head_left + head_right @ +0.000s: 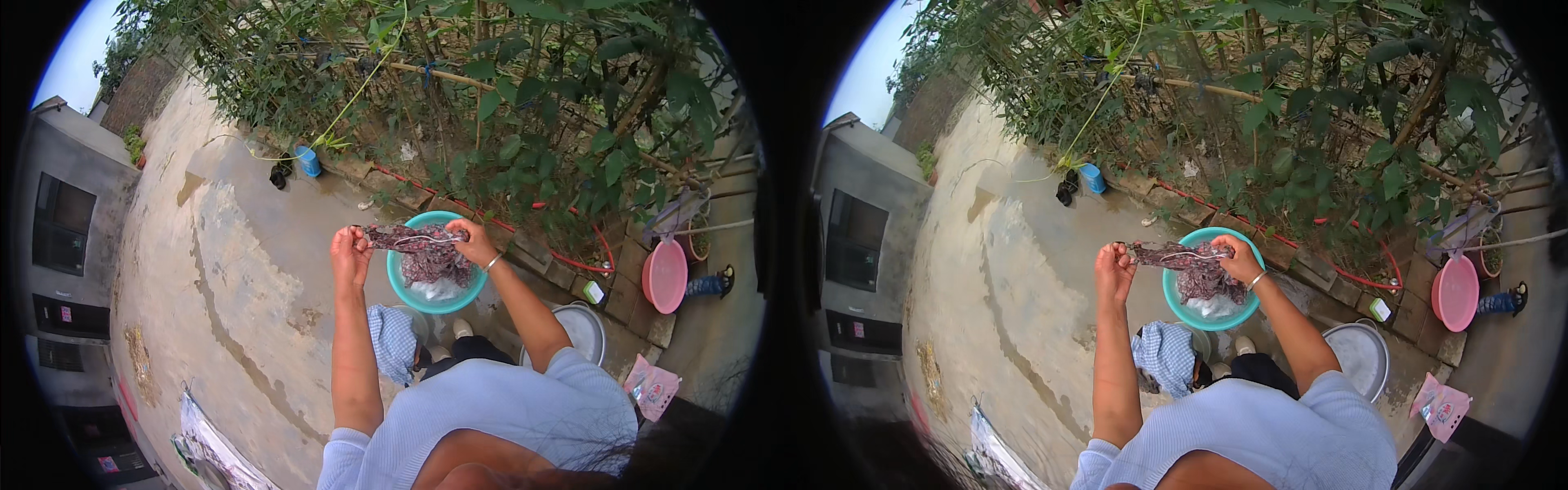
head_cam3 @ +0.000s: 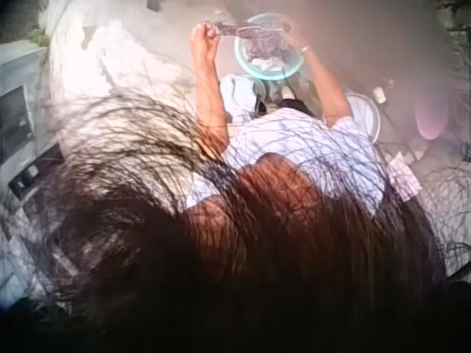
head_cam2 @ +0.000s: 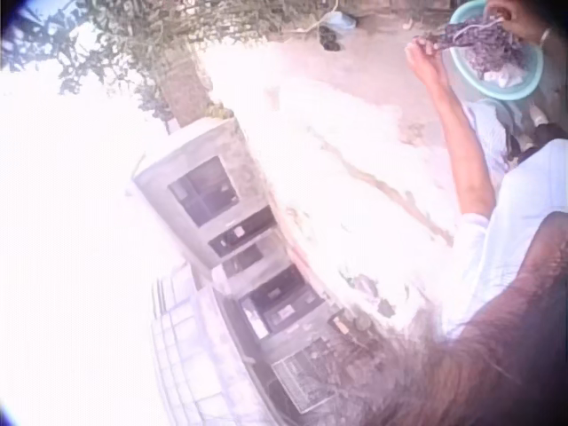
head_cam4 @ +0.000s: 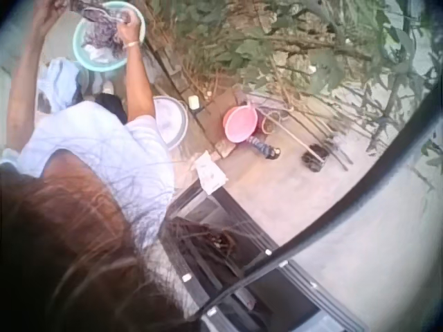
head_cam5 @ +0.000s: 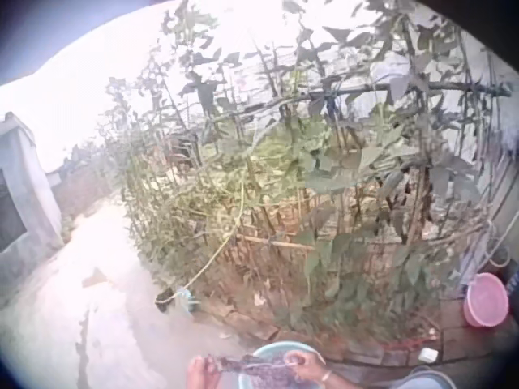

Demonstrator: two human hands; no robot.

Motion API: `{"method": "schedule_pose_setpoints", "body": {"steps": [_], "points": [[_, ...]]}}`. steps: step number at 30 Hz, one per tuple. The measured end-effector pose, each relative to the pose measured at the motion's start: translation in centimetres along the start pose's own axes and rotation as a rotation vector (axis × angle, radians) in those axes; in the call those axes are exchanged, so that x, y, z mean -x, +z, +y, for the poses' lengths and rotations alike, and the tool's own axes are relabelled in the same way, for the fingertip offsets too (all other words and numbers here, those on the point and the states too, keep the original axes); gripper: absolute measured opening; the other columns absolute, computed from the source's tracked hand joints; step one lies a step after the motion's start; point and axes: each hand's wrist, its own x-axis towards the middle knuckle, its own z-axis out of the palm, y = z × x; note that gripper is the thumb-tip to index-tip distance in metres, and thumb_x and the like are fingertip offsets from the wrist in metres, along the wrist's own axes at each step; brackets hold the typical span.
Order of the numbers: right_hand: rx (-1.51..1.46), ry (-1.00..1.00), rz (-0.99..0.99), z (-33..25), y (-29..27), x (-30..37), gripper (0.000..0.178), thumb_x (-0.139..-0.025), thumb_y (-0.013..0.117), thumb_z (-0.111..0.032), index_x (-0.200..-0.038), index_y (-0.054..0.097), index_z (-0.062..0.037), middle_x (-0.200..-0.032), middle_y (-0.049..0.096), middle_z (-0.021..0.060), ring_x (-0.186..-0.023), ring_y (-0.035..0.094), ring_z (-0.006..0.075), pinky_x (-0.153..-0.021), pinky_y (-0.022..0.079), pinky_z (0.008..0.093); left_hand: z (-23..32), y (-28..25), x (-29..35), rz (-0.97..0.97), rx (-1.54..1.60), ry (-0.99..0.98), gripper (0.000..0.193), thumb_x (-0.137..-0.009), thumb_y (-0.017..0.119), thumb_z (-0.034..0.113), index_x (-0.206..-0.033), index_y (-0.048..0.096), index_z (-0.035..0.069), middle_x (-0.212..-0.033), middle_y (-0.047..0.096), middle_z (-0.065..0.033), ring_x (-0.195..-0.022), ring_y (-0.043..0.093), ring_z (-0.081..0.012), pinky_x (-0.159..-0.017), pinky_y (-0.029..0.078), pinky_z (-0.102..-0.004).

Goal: The person hand-washes a patterned cloth and a white cloth in basins of soapy water, rinses them, and hangs them on a clothesline to dry. The person scrubs the items, wrings out excess water, and uses hangers to place the garments on the line.

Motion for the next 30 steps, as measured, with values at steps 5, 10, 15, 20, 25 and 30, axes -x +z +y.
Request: {"method": "schedule_pose_setpoints", "body": {"steps": [5, 10, 15, 20, 25, 30], "points": [[0.226, 0.049, -0.17, -1.0, 0.5, -0.3, 0.021, -0.068, 0.064, -0.006, -0.088, 0.067, -0.0045, -0.088, 0.064, 0.008, -0.088, 0.059, 0.0192, -0.073, 0.047, 0.0328, 5.4, 6.8, 1.3, -0.169, -0.007, -0.011, 0.02, -0.094, 0.048, 0.016, -0.111, 0.054, 0.005, -0.101, 0.059, -0.0064, -0.064, 0.046, -0.0076, -0.059, 0.045, -0.0217], [0.319, -0.228, -0.21, -2.2, 1.2, 0.0, 0.015, -0.072, 0.067, -0.019, -0.073, 0.066, -0.0042, -0.081, 0.063, 0.0089, -0.075, 0.06, 0.0232, -0.069, 0.048, 0.0357, 7.2, 9.4, 1.8, -0.311, 0.034, -0.08, 0.026, -0.094, 0.048, 0.016, -0.115, 0.052, 0.001, -0.106, 0.059, -0.0096, -0.068, 0.05, -0.0082, -0.061, 0.046, -0.0215], [0.201, -0.131, 0.036, -3.9, 0.4, -0.7, 0.013, -0.082, 0.061, -0.012, -0.081, 0.066, 0.0002, -0.09, 0.066, 0.0116, -0.09, 0.063, 0.0221, -0.078, 0.05, 0.0349, 7.1, 9.2, 1.1, -0.274, 0.173, -0.125, 0.025, -0.094, 0.047, 0.011, -0.113, 0.051, -0.003, -0.108, 0.058, -0.0149, -0.079, 0.056, -0.0138, -0.068, 0.05, -0.0257], [-0.293, -0.056, 0.017, -8.6, -0.9, -1.8, 0.012, -0.082, 0.054, -0.002, -0.088, 0.06, 0.0063, -0.068, 0.062, 0.0073, -0.063, 0.061, 0.0117, -0.062, 0.051, 0.027, 6.1, 9.9, 1.2, -0.107, 0.136, -0.118, 0.024, -0.094, 0.048, 0.012, -0.11, 0.052, -0.004, -0.113, 0.057, -0.0177, -0.097, 0.057, -0.0231, -0.082, 0.051, -0.0339], [-0.548, -0.098, -0.185, -13.4, -1.0, -2.2, 0.022, -0.083, 0.055, -0.003, -0.101, 0.059, 0.0068, -0.081, 0.064, 0.0096, -0.061, 0.058, 0.0099, -0.056, 0.05, 0.0254, 5.5, 9.1, 1.8, -0.167, 0.009, -0.177, 0.024, -0.094, 0.048, 0.016, -0.111, 0.054, -0.001, -0.115, 0.057, -0.0145, -0.103, 0.055, -0.0251, -0.087, 0.048, -0.0384], [-0.524, -0.098, -0.432, -19.0, 0.3, -1.1, 0.05, -0.083, 0.054, -0.004, -0.132, 0.044, -0.0006, -0.139, 0.035, 0.0132, -0.068, 0.06, 0.0131, -0.056, 0.049, 0.0248, 4.9, 8.7, 2.8, -0.448, -0.128, -0.25, 0.044, -0.094, 0.045, 0.039, -0.116, 0.053, 0.002, -0.12, 0.056, -0.0126, -0.11, 0.052, -0.0258, -0.096, 0.042, -0.0397]]}}
